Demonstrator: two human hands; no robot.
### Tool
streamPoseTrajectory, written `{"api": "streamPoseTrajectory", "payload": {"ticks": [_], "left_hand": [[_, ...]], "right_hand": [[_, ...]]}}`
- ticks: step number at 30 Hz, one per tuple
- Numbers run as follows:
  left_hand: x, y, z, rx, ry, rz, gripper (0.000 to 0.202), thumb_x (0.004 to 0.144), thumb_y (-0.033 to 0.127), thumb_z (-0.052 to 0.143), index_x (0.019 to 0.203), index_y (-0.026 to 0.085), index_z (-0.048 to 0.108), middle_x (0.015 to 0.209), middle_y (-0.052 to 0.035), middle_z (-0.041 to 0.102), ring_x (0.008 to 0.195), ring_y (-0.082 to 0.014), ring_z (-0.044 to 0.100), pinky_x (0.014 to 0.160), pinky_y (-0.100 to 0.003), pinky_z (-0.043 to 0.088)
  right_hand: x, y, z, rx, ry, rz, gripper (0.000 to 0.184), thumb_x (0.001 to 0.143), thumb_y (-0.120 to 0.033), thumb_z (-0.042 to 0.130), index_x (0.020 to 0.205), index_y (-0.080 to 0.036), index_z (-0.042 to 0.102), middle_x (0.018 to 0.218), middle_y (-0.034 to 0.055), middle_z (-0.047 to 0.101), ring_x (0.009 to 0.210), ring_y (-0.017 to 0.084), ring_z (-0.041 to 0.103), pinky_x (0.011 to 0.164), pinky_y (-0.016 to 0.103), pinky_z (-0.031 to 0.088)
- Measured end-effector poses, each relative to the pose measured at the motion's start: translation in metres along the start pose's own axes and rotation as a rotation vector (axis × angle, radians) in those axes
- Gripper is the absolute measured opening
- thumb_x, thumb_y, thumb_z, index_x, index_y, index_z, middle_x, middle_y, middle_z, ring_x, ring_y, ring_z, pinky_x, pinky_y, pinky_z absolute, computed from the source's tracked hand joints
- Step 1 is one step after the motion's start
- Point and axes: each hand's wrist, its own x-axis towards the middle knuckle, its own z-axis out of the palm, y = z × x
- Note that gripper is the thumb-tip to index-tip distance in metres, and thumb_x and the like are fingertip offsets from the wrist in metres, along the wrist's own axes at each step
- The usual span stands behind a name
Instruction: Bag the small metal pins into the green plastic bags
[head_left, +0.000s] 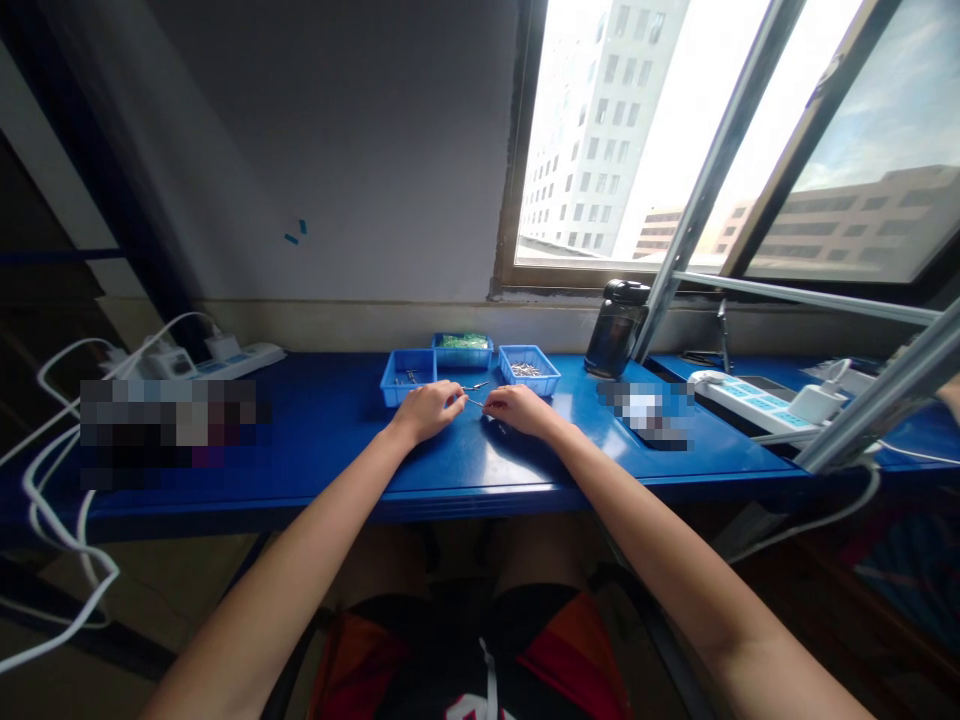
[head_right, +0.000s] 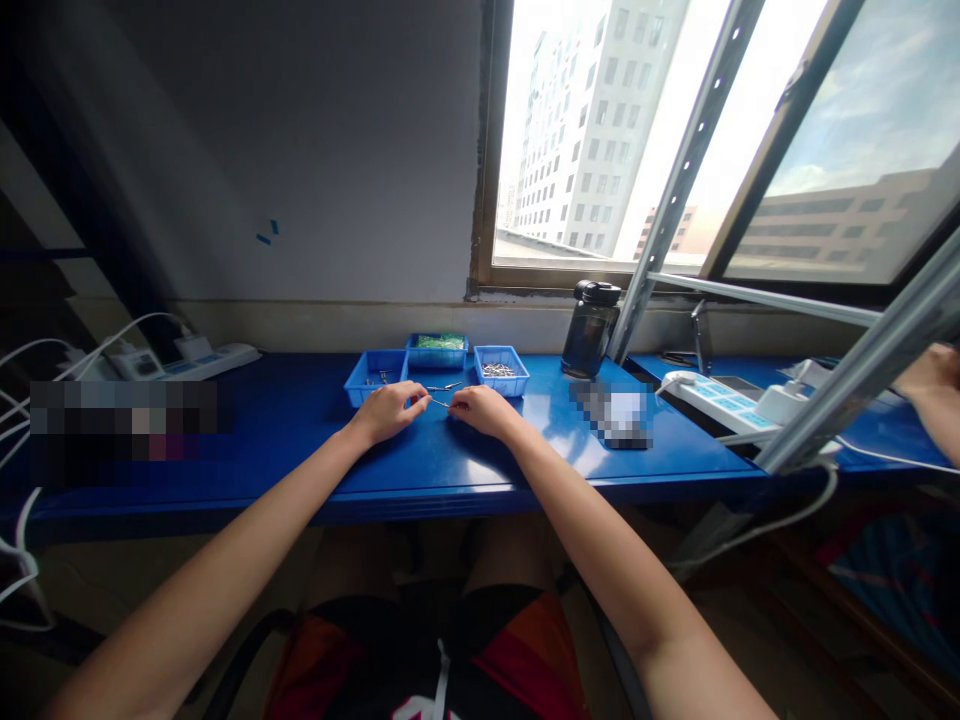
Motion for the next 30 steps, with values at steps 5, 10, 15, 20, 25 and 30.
{"api": "streamPoseTrajectory", "payload": {"ticks": [5, 10, 15, 20, 25, 30], "left_hand": [[0.0001, -0.0003, 0.0018, -0.018, -0.059, 0.044, 0.028, 0.086, 0.036, 0.038, 0.086, 0.020, 0.061, 0.085, -0.0029, 0.064, 0.076, -0.0174, 0.060, 0.066, -0.026, 0.043], [0.0004, -0.0034, 0.0035, -0.044, -0.058, 0.036, 0.027, 0.086, 0.034, 0.037, 0.088, 0.020, 0.060, 0.088, -0.0041, 0.065, 0.081, -0.0183, 0.060, 0.071, -0.027, 0.044], [0.0014, -0.0041, 0.0036, -0.047, -0.078, 0.017, 0.027, 0.086, 0.035, 0.039, 0.087, 0.020, 0.061, 0.089, -0.0047, 0.065, 0.081, -0.0188, 0.060, 0.071, -0.027, 0.044], [0.0021, -0.0057, 0.0055, -0.027, -0.084, 0.011, 0.024, 0.084, 0.033, 0.041, 0.086, 0.020, 0.061, 0.087, -0.0040, 0.065, 0.079, -0.0185, 0.060, 0.068, -0.027, 0.044], [0.0021, -0.0055, 0.0050, -0.024, -0.088, 0.017, 0.021, 0.082, 0.033, 0.044, 0.084, 0.020, 0.060, 0.082, -0.0032, 0.064, 0.075, -0.0179, 0.060, 0.065, -0.026, 0.043], [0.0024, -0.0029, 0.0020, -0.031, -0.106, 0.023, 0.019, 0.081, 0.033, 0.046, 0.083, 0.020, 0.059, 0.081, -0.0023, 0.064, 0.073, -0.0174, 0.059, 0.063, -0.026, 0.043]], "right_hand": [[-0.0005, 0.0015, 0.0001, 0.009, -0.004, -0.012, 0.012, 0.077, -0.021, 0.058, 0.076, -0.015, 0.068, 0.066, 0.0023, 0.061, 0.058, 0.009, 0.050, 0.057, 0.019, 0.035], [-0.0007, -0.0013, -0.0017, 0.080, 0.052, 0.032, 0.015, 0.078, -0.025, 0.057, 0.073, -0.014, 0.067, 0.063, 0.0014, 0.060, 0.056, 0.008, 0.049, 0.055, 0.019, 0.034], [-0.0008, -0.0014, -0.0005, 0.155, 0.071, 0.065, 0.017, 0.077, -0.028, 0.057, 0.076, -0.014, 0.066, 0.064, 0.0012, 0.061, 0.057, 0.009, 0.050, 0.056, 0.019, 0.036], [-0.0008, -0.0013, 0.0004, 0.170, 0.049, 0.074, 0.017, 0.079, -0.027, 0.053, 0.081, -0.014, 0.064, 0.064, 0.0009, 0.060, 0.057, 0.009, 0.050, 0.056, 0.019, 0.037], [-0.0007, -0.0016, 0.0020, 0.178, 0.046, 0.088, 0.012, 0.076, -0.021, 0.053, 0.081, -0.015, 0.062, 0.064, 0.0003, 0.059, 0.059, 0.010, 0.052, 0.057, 0.019, 0.038], [-0.0016, -0.0033, 0.0031, 0.187, 0.026, 0.093, 0.011, 0.074, -0.017, 0.052, 0.081, -0.015, 0.059, 0.062, -0.0007, 0.056, 0.057, 0.009, 0.050, 0.055, 0.019, 0.037]]}}
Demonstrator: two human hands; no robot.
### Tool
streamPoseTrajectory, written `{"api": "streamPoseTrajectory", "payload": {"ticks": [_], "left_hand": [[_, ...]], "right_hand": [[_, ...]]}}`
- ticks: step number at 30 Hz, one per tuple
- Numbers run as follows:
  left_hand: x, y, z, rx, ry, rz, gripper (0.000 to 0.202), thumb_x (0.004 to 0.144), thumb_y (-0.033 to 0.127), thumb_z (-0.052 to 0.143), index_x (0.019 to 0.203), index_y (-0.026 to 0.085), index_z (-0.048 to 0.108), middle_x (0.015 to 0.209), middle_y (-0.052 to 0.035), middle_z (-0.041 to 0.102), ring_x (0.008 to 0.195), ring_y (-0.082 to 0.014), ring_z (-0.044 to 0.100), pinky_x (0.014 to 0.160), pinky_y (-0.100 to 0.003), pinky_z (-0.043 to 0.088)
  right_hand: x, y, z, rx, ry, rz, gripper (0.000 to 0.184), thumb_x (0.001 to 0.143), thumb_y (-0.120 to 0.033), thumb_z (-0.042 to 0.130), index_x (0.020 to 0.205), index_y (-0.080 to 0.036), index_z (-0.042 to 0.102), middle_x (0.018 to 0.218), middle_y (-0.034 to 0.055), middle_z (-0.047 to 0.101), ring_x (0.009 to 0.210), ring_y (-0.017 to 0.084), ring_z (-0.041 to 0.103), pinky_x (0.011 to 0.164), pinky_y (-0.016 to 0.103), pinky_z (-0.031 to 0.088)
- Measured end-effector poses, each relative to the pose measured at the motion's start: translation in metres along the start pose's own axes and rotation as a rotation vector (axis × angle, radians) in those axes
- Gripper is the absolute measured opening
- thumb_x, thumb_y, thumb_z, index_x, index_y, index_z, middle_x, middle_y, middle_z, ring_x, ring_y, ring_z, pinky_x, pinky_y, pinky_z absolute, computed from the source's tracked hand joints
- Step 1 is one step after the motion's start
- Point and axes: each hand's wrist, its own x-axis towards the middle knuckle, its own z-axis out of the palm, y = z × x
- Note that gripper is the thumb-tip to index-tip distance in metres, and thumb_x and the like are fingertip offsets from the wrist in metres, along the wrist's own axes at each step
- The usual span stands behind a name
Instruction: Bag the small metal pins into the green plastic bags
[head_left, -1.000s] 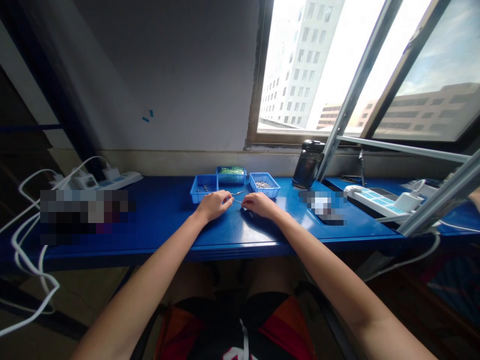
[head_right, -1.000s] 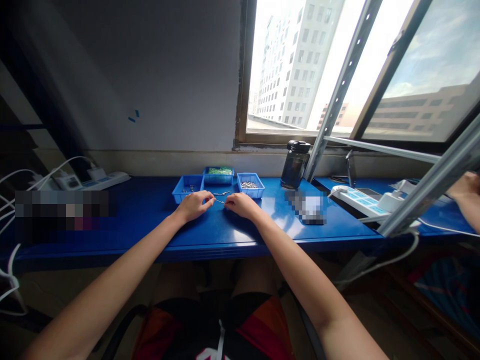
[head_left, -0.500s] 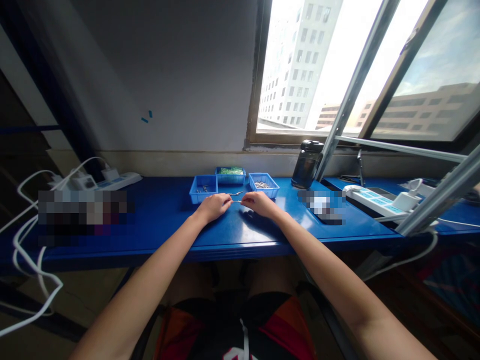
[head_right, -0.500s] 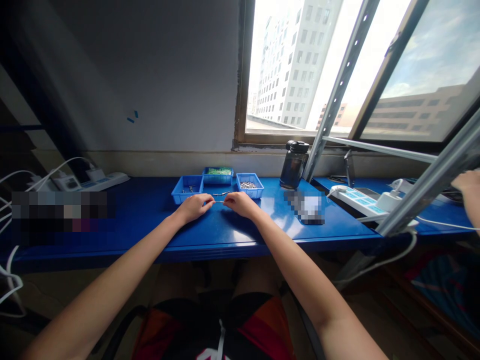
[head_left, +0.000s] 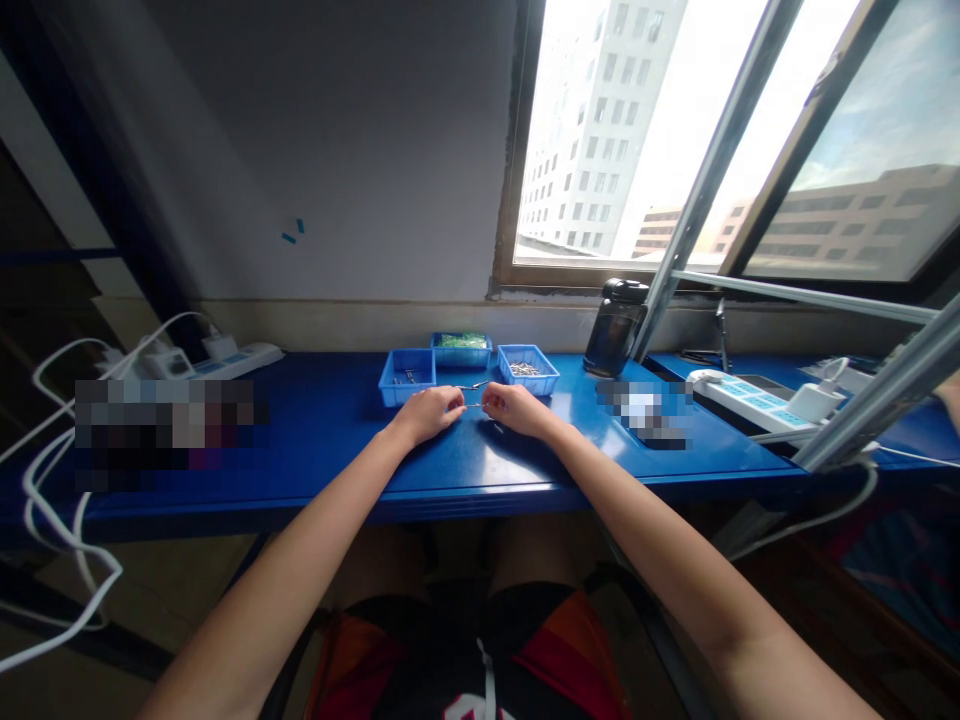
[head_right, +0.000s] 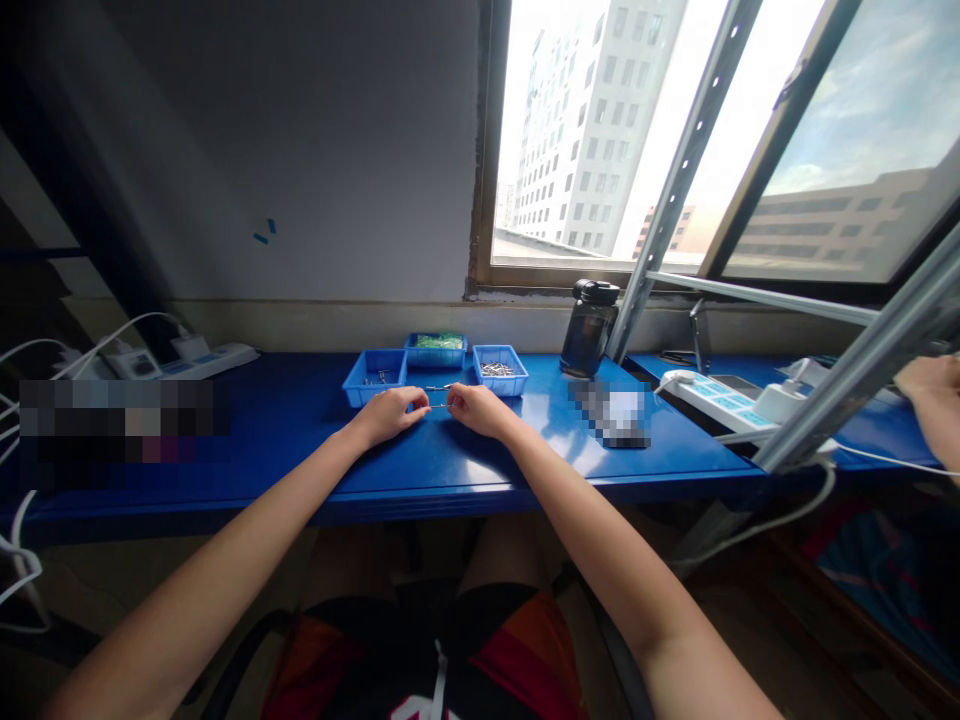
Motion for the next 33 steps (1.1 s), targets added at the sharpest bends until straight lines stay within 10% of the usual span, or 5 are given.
{"api": "streamPoseTrajectory", "payload": {"ticks": [33], "left_hand": [[-0.0001, 0.0008, 0.0038, 0.057, -0.052, -0.075, 0.031, 0.091, 0.035, 0.028, 0.088, 0.020, 0.055, 0.081, -0.0062, 0.066, 0.076, -0.0212, 0.063, 0.061, -0.026, 0.043]], "right_hand": [[0.0027, 0.0026, 0.0001, 0.100, -0.046, 0.120, 0.031, 0.089, -0.035, 0.035, 0.074, -0.016, 0.054, 0.064, 0.0002, 0.060, 0.058, 0.009, 0.051, 0.062, 0.020, 0.038]]}}
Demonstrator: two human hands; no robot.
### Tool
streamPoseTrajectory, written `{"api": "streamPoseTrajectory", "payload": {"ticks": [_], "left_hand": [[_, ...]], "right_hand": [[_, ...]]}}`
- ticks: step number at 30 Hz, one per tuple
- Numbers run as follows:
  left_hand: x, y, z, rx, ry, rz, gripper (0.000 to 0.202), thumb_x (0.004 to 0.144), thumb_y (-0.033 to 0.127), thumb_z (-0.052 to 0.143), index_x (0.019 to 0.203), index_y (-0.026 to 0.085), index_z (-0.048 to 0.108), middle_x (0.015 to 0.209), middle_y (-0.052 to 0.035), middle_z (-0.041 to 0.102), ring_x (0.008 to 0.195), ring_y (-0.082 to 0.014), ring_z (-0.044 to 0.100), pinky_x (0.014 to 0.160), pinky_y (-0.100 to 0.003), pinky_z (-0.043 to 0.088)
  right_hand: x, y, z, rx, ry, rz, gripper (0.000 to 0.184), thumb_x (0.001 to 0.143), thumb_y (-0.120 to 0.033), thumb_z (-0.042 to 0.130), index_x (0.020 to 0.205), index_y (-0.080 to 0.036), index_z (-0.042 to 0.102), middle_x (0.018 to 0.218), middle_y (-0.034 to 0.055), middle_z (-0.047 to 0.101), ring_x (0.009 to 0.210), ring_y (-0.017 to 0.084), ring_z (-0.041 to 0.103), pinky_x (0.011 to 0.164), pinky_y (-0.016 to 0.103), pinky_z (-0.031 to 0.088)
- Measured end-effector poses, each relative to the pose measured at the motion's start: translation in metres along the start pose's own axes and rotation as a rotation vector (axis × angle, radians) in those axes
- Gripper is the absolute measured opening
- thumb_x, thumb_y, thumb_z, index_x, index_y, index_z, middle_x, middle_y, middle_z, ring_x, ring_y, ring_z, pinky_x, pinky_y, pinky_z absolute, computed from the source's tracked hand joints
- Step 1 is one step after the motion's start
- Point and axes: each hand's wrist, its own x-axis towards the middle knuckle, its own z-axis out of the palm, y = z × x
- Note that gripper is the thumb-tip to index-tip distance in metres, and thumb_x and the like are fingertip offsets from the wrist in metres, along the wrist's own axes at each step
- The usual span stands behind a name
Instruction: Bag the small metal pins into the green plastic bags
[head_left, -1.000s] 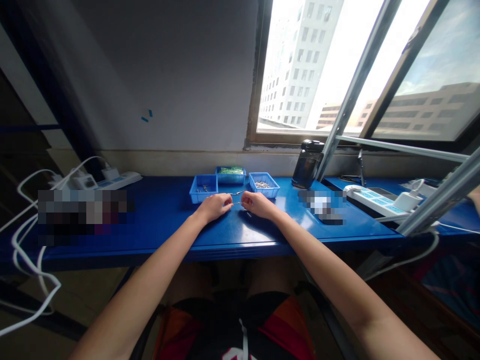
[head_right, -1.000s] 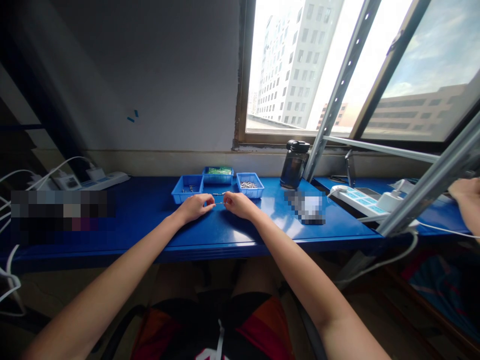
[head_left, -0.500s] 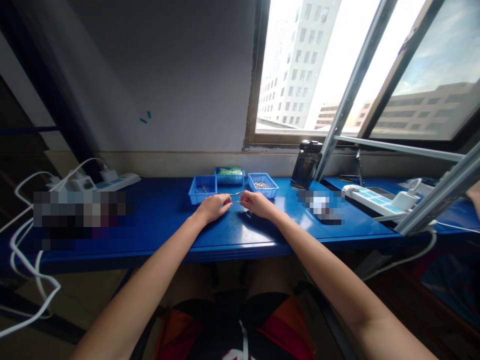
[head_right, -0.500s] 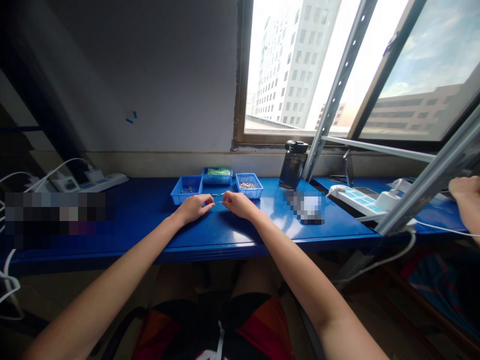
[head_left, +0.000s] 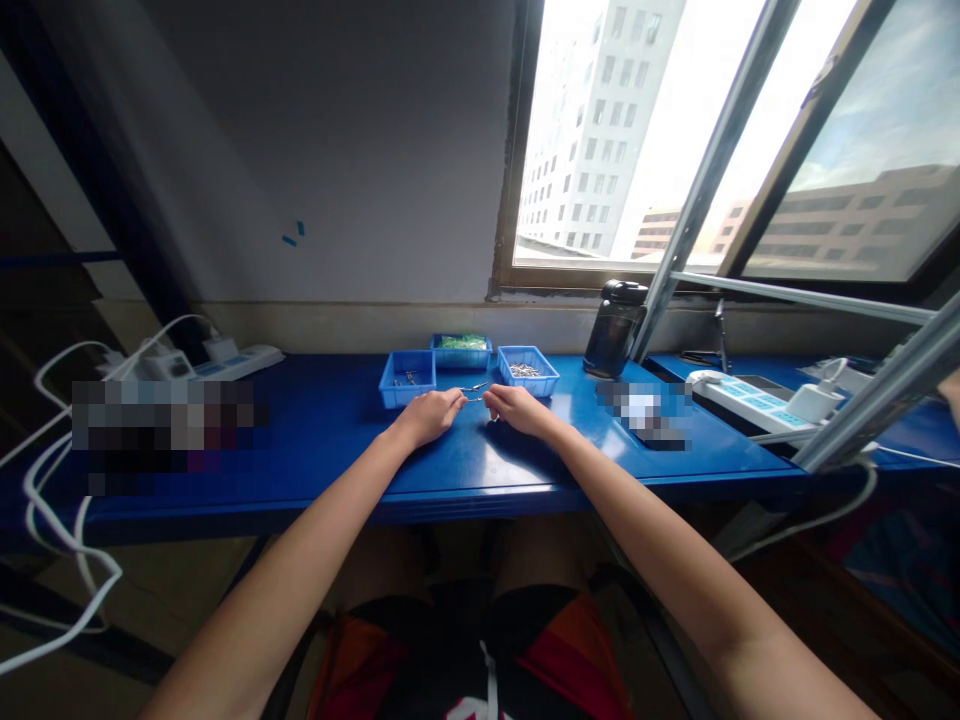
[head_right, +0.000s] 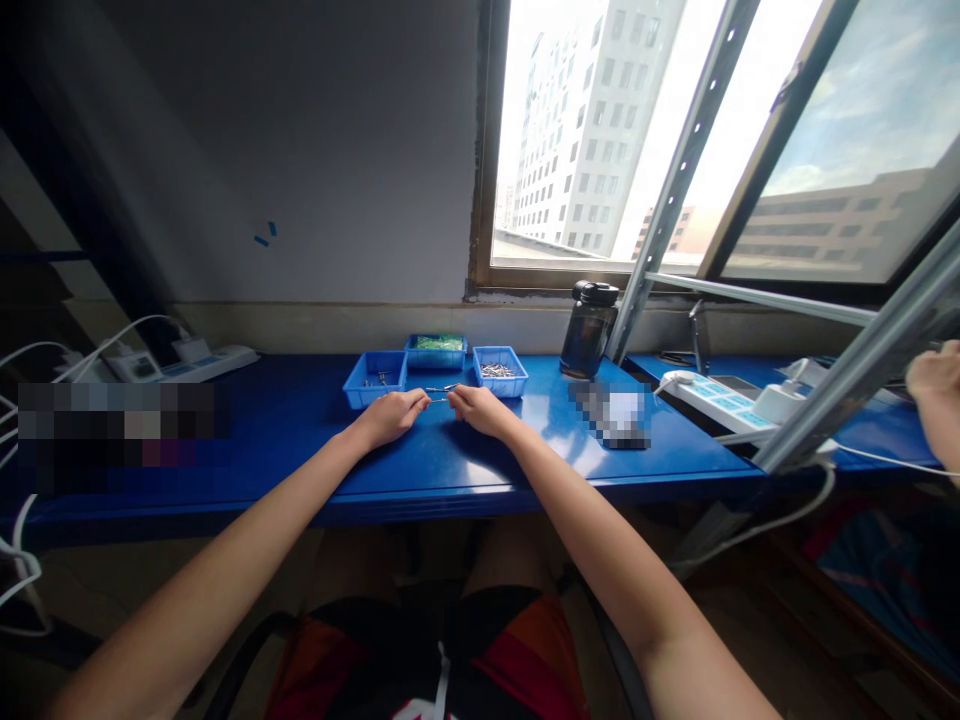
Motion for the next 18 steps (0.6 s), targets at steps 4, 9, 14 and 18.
{"api": "streamPoseTrajectory", "payload": {"ticks": [4, 9, 14, 18], "left_hand": [[-0.0002, 0.0014, -0.0015, -0.004, -0.002, -0.008, 0.030, 0.092, 0.035, 0.027, 0.089, 0.020, 0.053, 0.081, -0.0060, 0.065, 0.075, -0.0212, 0.062, 0.060, -0.026, 0.042], [-0.0016, 0.0040, -0.0035, -0.010, -0.002, -0.009, 0.025, 0.091, 0.033, 0.031, 0.095, 0.021, 0.052, 0.086, -0.0052, 0.065, 0.078, -0.0203, 0.062, 0.062, -0.025, 0.042], [-0.0017, 0.0032, -0.0036, -0.015, 0.007, 0.006, 0.020, 0.088, 0.034, 0.037, 0.094, 0.021, 0.052, 0.080, -0.0036, 0.064, 0.071, -0.0187, 0.061, 0.059, -0.025, 0.041], [-0.0007, 0.0006, -0.0017, -0.024, 0.007, 0.016, 0.017, 0.085, 0.033, 0.042, 0.093, 0.021, 0.052, 0.078, -0.0027, 0.063, 0.070, -0.0180, 0.060, 0.058, -0.024, 0.041]], "right_hand": [[0.0000, -0.0005, 0.0001, 0.019, -0.016, 0.001, 0.030, 0.089, -0.035, 0.034, 0.075, -0.016, 0.054, 0.064, 0.0001, 0.059, 0.057, 0.009, 0.050, 0.061, 0.021, 0.039], [0.0001, -0.0024, -0.0008, 0.000, 0.057, -0.036, 0.023, 0.085, -0.034, 0.042, 0.080, -0.016, 0.055, 0.069, 0.0005, 0.059, 0.061, 0.009, 0.050, 0.060, 0.021, 0.038], [0.0011, 0.0002, -0.0009, -0.034, 0.099, -0.129, 0.015, 0.080, -0.029, 0.049, 0.083, -0.016, 0.056, 0.078, 0.0014, 0.059, 0.065, 0.010, 0.049, 0.064, 0.023, 0.039], [0.0001, 0.0014, -0.0011, -0.052, 0.081, -0.156, 0.010, 0.078, -0.023, 0.050, 0.081, -0.015, 0.056, 0.079, 0.0018, 0.058, 0.067, 0.010, 0.050, 0.065, 0.023, 0.040]]}}
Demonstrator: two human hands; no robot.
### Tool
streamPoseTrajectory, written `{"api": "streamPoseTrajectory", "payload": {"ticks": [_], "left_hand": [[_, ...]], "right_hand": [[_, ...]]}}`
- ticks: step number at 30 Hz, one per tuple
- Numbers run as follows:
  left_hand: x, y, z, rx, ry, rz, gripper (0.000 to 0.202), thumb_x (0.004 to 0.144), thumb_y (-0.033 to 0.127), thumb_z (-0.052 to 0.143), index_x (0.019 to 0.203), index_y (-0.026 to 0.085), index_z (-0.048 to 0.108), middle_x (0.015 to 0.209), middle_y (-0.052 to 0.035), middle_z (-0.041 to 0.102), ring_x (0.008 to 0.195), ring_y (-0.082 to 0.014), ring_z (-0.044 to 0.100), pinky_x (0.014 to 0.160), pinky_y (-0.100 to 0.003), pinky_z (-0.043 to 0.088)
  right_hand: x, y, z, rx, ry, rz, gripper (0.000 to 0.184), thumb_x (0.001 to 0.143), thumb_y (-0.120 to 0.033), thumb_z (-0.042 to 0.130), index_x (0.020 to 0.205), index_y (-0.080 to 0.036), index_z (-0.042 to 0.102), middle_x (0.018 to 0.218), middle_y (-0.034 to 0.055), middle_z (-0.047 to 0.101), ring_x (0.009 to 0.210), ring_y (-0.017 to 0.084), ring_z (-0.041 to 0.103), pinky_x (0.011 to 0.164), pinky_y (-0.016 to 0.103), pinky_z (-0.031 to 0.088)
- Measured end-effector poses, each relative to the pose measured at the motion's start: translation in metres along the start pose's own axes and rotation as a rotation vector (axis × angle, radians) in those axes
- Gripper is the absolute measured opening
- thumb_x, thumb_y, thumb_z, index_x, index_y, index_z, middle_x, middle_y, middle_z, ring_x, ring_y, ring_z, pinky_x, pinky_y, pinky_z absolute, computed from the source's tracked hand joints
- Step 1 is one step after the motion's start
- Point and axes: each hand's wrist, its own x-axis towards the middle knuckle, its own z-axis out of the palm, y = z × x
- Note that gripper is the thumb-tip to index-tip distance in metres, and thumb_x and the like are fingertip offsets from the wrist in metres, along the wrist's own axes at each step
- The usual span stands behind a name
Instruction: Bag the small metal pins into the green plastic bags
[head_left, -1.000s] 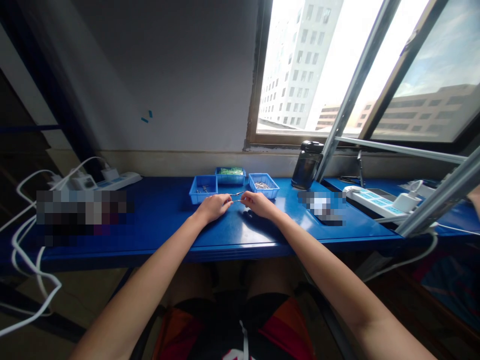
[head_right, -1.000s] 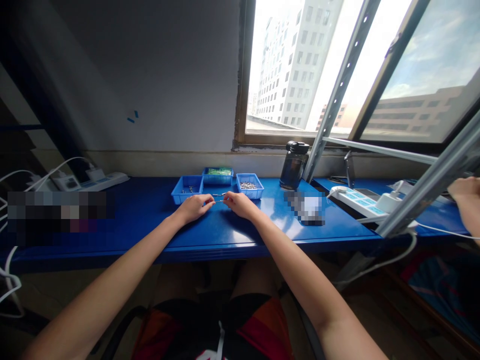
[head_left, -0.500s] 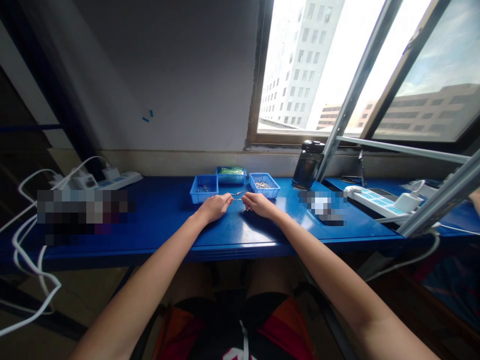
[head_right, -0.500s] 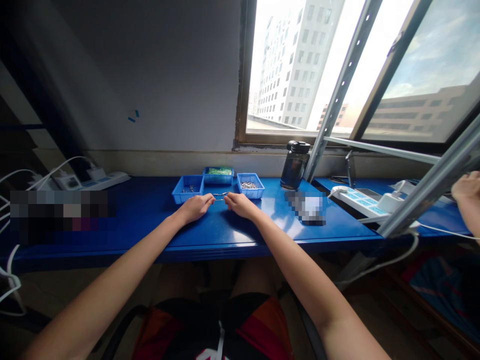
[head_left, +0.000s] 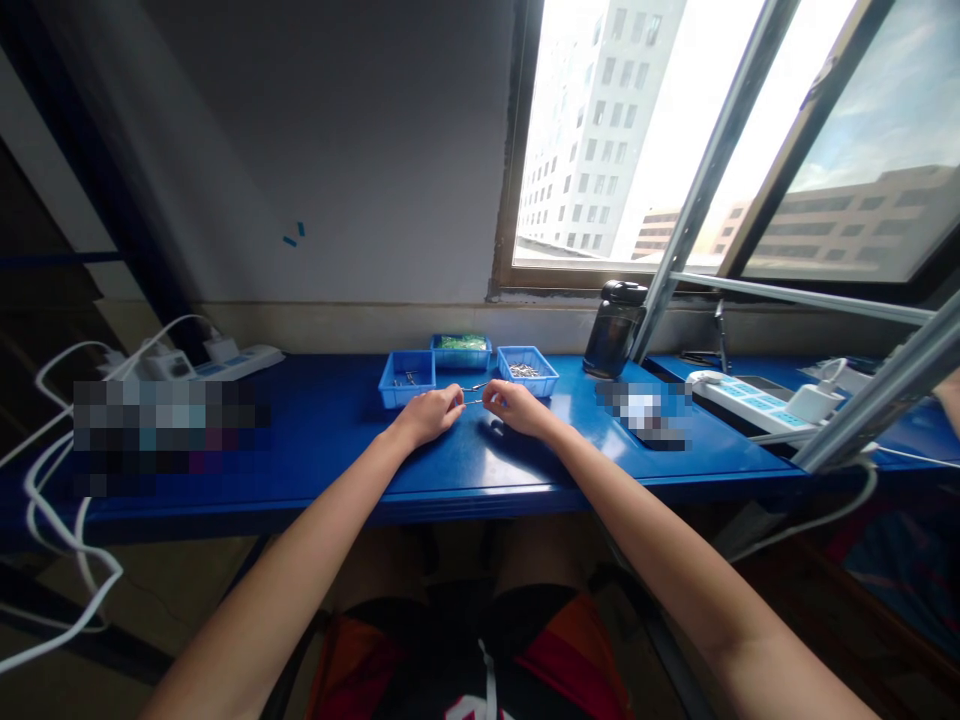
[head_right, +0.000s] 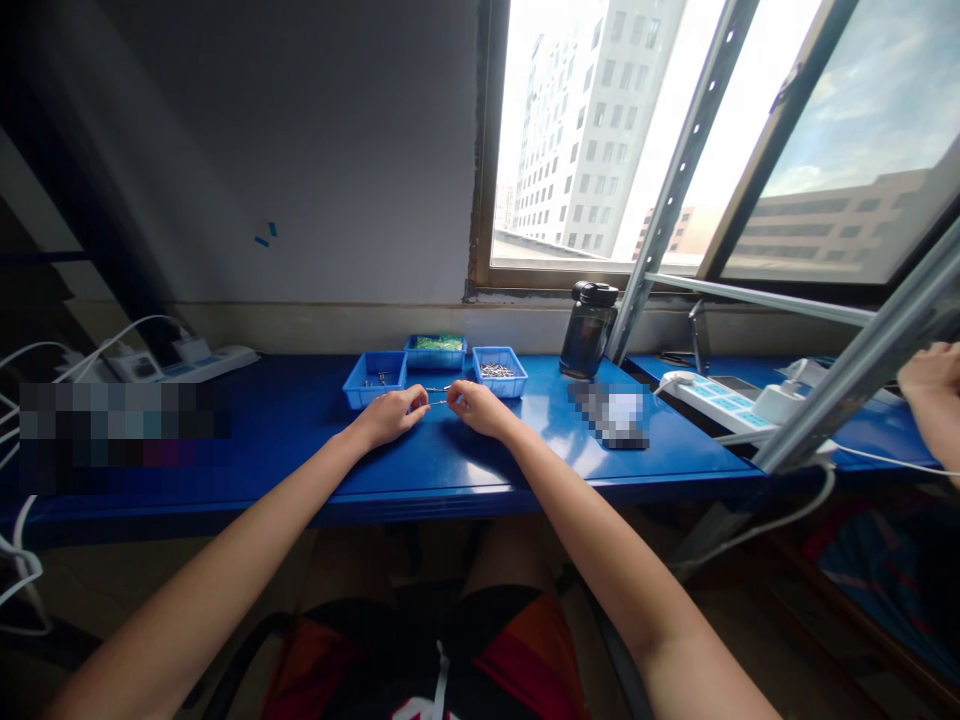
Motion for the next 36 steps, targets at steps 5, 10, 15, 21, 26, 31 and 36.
{"api": "streamPoseTrajectory", "payload": {"ticks": [5, 10, 15, 21, 26, 31, 36], "left_hand": [[0.001, -0.002, 0.002, 0.001, 0.002, 0.003, 0.016, 0.085, 0.031, 0.043, 0.093, 0.021, 0.052, 0.078, -0.0027, 0.064, 0.070, -0.0176, 0.060, 0.060, -0.025, 0.042], [0.000, 0.001, -0.002, 0.007, 0.010, -0.009, 0.016, 0.086, 0.031, 0.042, 0.093, 0.021, 0.052, 0.080, -0.0033, 0.064, 0.071, -0.0179, 0.061, 0.058, -0.024, 0.041], [0.000, 0.003, -0.003, 0.015, 0.009, -0.022, 0.018, 0.088, 0.032, 0.039, 0.096, 0.022, 0.051, 0.084, -0.0041, 0.065, 0.074, -0.0192, 0.062, 0.060, -0.025, 0.042], [0.001, 0.000, -0.001, 0.056, 0.004, -0.032, 0.022, 0.090, 0.034, 0.035, 0.098, 0.023, 0.052, 0.088, -0.0048, 0.066, 0.079, -0.0213, 0.063, 0.063, -0.027, 0.044], [0.000, 0.003, -0.003, 0.073, -0.020, -0.057, 0.025, 0.091, 0.034, 0.033, 0.099, 0.023, 0.054, 0.090, -0.0058, 0.067, 0.083, -0.0222, 0.063, 0.067, -0.027, 0.045], [0.000, 0.002, -0.002, 0.081, -0.026, -0.067, 0.026, 0.091, 0.034, 0.033, 0.100, 0.024, 0.054, 0.091, -0.0055, 0.067, 0.084, -0.0211, 0.063, 0.068, -0.027, 0.045], [0.000, 0.002, -0.003, 0.100, -0.030, -0.059, 0.028, 0.091, 0.035, 0.030, 0.101, 0.023, 0.054, 0.089, -0.0067, 0.067, 0.083, -0.0229, 0.063, 0.068, -0.029, 0.046]], "right_hand": [[-0.002, -0.002, -0.001, -0.028, -0.019, -0.058, 0.007, 0.075, -0.015, 0.052, 0.077, -0.015, 0.058, 0.079, 0.0018, 0.056, 0.067, 0.009, 0.051, 0.065, 0.022, 0.041], [-0.003, -0.003, -0.001, -0.061, -0.044, -0.109, 0.011, 0.074, -0.013, 0.054, 0.079, -0.015, 0.063, 0.089, 0.0046, 0.056, 0.070, 0.009, 0.053, 0.071, 0.023, 0.043], [-0.002, -0.002, -0.001, -0.090, -0.094, -0.131, 0.016, 0.076, -0.014, 0.052, 0.084, -0.016, 0.066, 0.090, 0.0052, 0.059, 0.071, 0.010, 0.054, 0.073, 0.025, 0.043], [-0.003, -0.008, -0.003, -0.126, -0.101, -0.110, 0.017, 0.076, -0.015, 0.053, 0.087, -0.016, 0.066, 0.087, 0.0049, 0.060, 0.070, 0.011, 0.055, 0.072, 0.025, 0.042], [-0.004, -0.012, -0.004, -0.136, -0.104, -0.088, 0.018, 0.076, -0.016, 0.052, 0.089, -0.016, 0.065, 0.087, 0.0050, 0.059, 0.070, 0.011, 0.054, 0.072, 0.025, 0.042], [-0.003, -0.010, -0.004, -0.129, -0.097, -0.105, 0.019, 0.076, -0.017, 0.053, 0.091, -0.016, 0.065, 0.094, 0.0060, 0.058, 0.070, 0.010, 0.054, 0.073, 0.025, 0.042], [-0.003, -0.013, -0.004, -0.134, -0.124, -0.091, 0.017, 0.077, -0.018, 0.053, 0.088, -0.016, 0.066, 0.082, 0.0040, 0.062, 0.068, 0.011, 0.054, 0.069, 0.024, 0.041]]}}
